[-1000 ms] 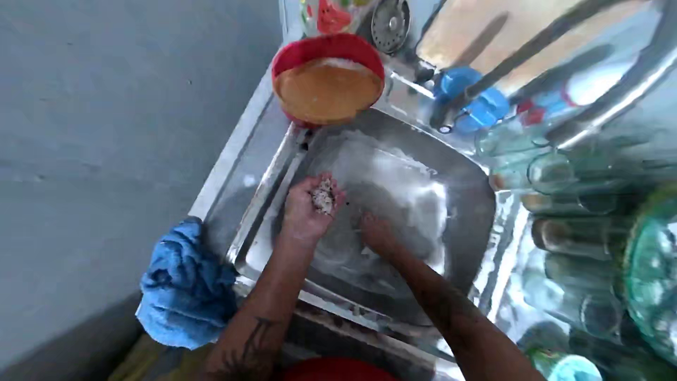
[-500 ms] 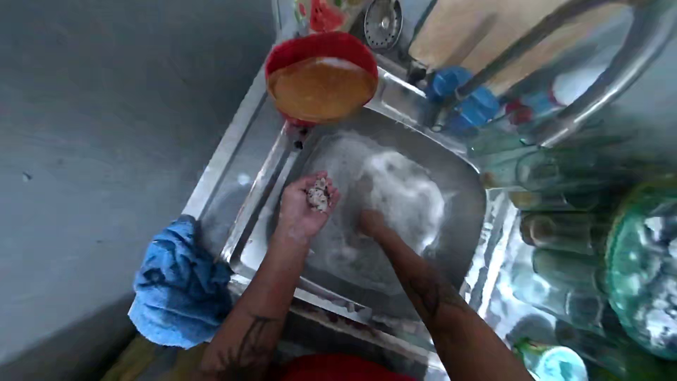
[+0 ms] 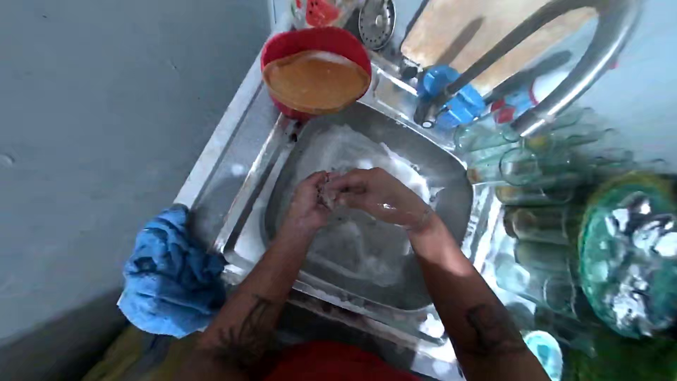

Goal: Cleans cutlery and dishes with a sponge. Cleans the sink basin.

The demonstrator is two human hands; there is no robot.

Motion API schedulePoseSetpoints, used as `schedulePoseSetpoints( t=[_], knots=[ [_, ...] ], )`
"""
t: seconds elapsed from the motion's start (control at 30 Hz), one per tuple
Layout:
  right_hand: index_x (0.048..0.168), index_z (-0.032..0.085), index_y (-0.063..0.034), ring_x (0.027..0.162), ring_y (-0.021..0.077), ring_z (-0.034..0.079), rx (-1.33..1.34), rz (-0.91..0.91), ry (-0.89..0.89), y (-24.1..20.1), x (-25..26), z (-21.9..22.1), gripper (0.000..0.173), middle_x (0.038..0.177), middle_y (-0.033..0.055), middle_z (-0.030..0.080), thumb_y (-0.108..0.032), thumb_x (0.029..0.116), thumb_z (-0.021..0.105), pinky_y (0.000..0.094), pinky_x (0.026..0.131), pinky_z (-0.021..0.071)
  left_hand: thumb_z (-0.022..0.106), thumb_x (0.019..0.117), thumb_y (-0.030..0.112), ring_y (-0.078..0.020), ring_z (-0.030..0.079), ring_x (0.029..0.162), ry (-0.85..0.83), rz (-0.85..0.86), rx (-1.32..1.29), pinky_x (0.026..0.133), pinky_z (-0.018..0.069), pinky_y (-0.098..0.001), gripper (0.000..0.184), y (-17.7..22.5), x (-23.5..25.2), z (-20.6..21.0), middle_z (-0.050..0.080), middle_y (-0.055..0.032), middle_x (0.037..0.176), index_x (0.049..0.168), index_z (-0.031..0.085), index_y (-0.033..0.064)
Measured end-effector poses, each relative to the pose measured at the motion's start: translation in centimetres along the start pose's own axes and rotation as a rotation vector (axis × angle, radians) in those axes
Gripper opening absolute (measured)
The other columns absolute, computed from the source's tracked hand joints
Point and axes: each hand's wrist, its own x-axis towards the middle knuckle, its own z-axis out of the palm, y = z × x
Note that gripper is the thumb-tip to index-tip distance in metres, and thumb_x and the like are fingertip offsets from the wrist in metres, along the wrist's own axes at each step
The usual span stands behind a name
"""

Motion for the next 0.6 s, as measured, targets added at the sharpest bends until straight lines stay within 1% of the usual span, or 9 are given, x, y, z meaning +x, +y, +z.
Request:
schedulePoseSetpoints(
  t=[0.03,0.1,0.17,0.27,0.33,0.37,0.47,0.53,0.6],
  knots=[
    [0.12,0.073,-0.0007,0.108,0.0209,0.07,-0.035,-0.014,0.032,-0.1,-0.2,-0.3,0.024,0.118,0.0159,0.072,-0.005,0.0981,0.063,0.0377,0.097,0.0556,0.039,0.1072,0.025,-0.0123,0.065,0.07,-0.002,-0.028,-0.03,0.062,0.0579,-0.0274,0.025,0.2,-0.2,0.1,0.064,-0.0042,0.085,0.11,0.056,0.0071],
    [0.12,0.072,0.0005,0.109,0.0242,0.069,-0.05,0.093,0.186,2.0,-0.3,-0.6,0.025,0.119,0.0181,0.071,-0.007,0.1018,0.057,0.042,0.098,0.053,0.041,0.1065,0.021,-0.0153,0.066,0.072,-0.008,-0.059,-0.093,0.065,0.0585,-0.0285,0.022,0.8,-0.6,0.4,0.064,-0.0062,0.084,0.107,0.056,0.0064],
    [0.123,0.07,0.0014,0.111,0.0315,0.068,-0.123,0.305,0.355,7.7,-0.7,-0.1,0.028,0.121,0.0221,0.07,-0.013,0.1047,0.054,0.0489,0.1,0.0516,0.04,0.1059,0.018,-0.0146,0.065,0.069,-0.035,-0.047,-0.146,0.063,0.0582,-0.0261,0.02,1.3,-0.8,0.3,0.063,-0.0058,0.081,0.1,0.055,0.0073],
    [0.146,0.048,0.0077,0.141,0.0518,0.042,-0.295,0.623,0.445,17.8,-3.5,3.0,0.056,0.151,0.0351,0.043,-0.034,0.109,0.047,0.0638,0.116,0.0341,0.039,0.1058,0.02,-0.0144,0.066,0.068,-0.063,-0.051,-0.221,0.061,0.0582,-0.0254,0.022,2.0,-1.0,0.0,0.063,-0.0068,0.08,0.099,0.056,0.0072],
    [0.153,0.034,0.0121,0.15,0.0539,0.026,-0.369,0.716,0.488,21.0,-4.6,6.7,0.068,0.16,0.0382,0.025,-0.04,0.1098,0.041,0.0617,0.122,0.0259,0.04,0.1054,0.02,-0.0145,0.067,0.068,-0.028,-0.058,-0.262,0.061,0.0588,-0.0255,0.02,2.3,-1.1,0.1,0.064,-0.0071,0.081,0.1,0.056,0.0075],
    [0.153,0.032,0.0138,0.15,0.0542,0.023,-0.365,0.739,0.472,20.9,-4.3,8.6,0.068,0.161,0.0397,0.022,-0.038,0.1098,0.042,0.06,0.123,0.0249,0.04,0.1053,0.02,-0.015,0.066,0.068,-0.008,-0.051,-0.267,0.061,0.0587,-0.0258,0.021,2.3,-1.1,0.1,0.064,-0.0072,0.081,0.1,0.056,0.0071],
    [0.141,0.051,0.0119,0.145,0.0486,0.038,-0.384,0.623,0.356,18.4,-2.3,12.1,0.051,0.153,0.0362,0.04,-0.021,0.1031,0.056,0.0552,0.118,0.0361,0.038,0.1065,0.021,-0.015,0.066,0.07,0.009,-0.033,-0.254,0.064,0.0588,-0.0271,0.021,2.2,-1.0,0.0,0.063,-0.0059,0.082,0.101,0.055,0.0082],
    [0.133,0.058,0.0117,0.143,0.0505,0.039,-0.428,0.408,0.285,18.7,-1.3,12.8,0.046,0.151,0.0352,0.043,-0.012,0.0947,0.065,0.0588,0.117,0.0362,0.039,0.1062,0.021,-0.0145,0.066,0.07,0.015,-0.037,-0.275,0.064,0.0584,-0.0263,0.022,2.1,-0.8,-0.1,0.063,-0.0056,0.081,0.1,0.056,0.0082],
    [0.137,0.057,0.0087,0.142,0.0497,0.042,-0.477,0.381,0.149,18.8,-0.4,12.3,0.046,0.152,0.033,0.044,-0.012,0.0966,0.065,0.0609,0.114,0.0388,0.04,0.1055,0.021,-0.0146,0.065,0.068,0.028,-0.039,-0.295,0.062,0.0576,-0.0259,0.022,2.1,-0.6,-0.1,0.063,-0.006,0.08,0.098,0.056,0.0081]
  ],
)
